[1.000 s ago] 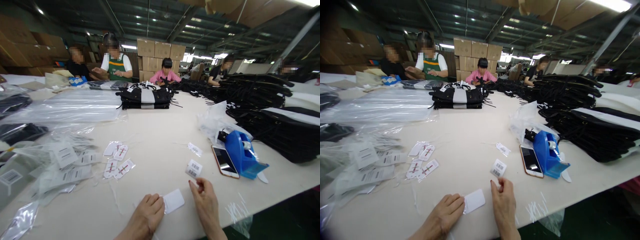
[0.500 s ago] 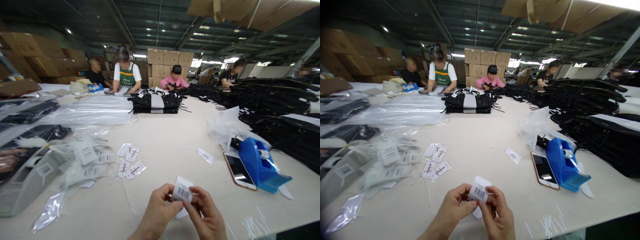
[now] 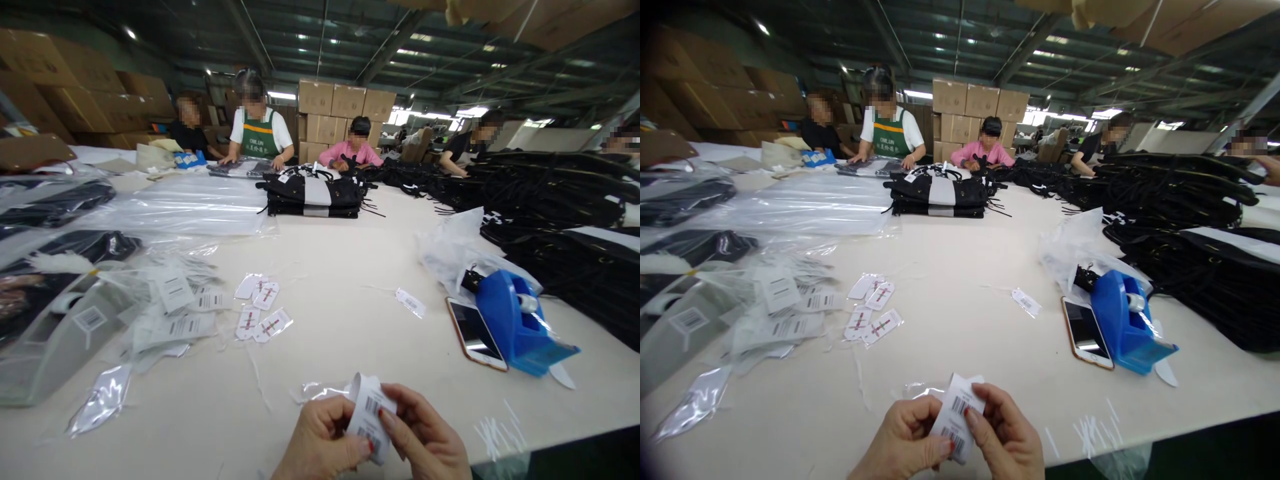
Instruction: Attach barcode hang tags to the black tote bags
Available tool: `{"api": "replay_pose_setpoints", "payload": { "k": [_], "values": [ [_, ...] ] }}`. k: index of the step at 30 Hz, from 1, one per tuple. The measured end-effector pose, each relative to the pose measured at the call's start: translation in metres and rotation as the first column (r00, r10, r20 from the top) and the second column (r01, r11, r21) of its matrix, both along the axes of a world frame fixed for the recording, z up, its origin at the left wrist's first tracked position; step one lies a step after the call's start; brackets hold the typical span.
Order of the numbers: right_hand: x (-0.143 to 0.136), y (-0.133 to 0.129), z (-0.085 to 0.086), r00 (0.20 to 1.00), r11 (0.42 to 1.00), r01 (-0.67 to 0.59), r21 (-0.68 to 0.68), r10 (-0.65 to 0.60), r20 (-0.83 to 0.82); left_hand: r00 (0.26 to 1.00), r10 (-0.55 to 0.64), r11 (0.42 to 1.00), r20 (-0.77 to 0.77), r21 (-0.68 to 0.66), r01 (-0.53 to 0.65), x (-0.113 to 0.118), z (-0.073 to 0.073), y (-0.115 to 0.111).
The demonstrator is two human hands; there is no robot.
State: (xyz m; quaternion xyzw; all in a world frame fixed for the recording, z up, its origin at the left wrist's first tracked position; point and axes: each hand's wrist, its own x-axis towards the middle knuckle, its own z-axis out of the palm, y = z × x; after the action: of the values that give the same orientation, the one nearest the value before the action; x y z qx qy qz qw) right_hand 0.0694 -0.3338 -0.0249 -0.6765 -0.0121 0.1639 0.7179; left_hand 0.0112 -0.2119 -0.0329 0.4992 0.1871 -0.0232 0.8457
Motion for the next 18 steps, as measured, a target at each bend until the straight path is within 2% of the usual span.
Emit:
{"api": "replay_pose_setpoints", "payload": {
  "k": [2, 4, 7, 9, 12, 14, 18],
  "values": [
    [0.0, -0.001, 0.001, 1.0, 0.999, -0.015, -0.039, 0.016, 0.014, 1.0, -0.014, 1.0, -0.022, 0.019, 0.015, -0.001, 0.001, 0.0],
    [-0.001, -0.005, 0.004, 0.98, 0.987, -0.013, -0.161, 0.045, 0.195, 0.999, -0.013, 1.0, -0.033, 0.013, 0.013, -0.002, 0.003, 0.0],
    [-0.001, -0.011, 0.008, 0.826, 0.938, 0.097, -0.334, 0.112, 0.552, 0.998, -0.044, 0.999, -0.037, -0.03, 0.042, -0.002, 0.012, -0.001],
    [0.001, -0.014, 0.01, 0.727, 0.925, 0.075, -0.372, 0.204, 0.655, 0.997, -0.074, 0.997, -0.033, -0.022, 0.073, -0.002, 0.018, -0.002],
    [0.006, -0.019, 0.009, 0.647, 0.904, -0.122, -0.411, 0.386, 0.658, 0.996, -0.083, 0.995, -0.018, 0.044, 0.084, -0.003, 0.025, -0.003],
    [0.007, -0.021, 0.007, 0.644, 0.882, -0.22, -0.417, 0.453, 0.616, 0.996, -0.083, 0.994, -0.008, 0.077, 0.084, -0.004, 0.027, -0.004],
    [0.005, -0.02, 0.009, 0.699, 0.903, -0.24, -0.358, 0.416, 0.581, 0.992, -0.113, 0.988, -0.048, 0.101, 0.117, -0.005, 0.03, -0.007]
  ]
}}
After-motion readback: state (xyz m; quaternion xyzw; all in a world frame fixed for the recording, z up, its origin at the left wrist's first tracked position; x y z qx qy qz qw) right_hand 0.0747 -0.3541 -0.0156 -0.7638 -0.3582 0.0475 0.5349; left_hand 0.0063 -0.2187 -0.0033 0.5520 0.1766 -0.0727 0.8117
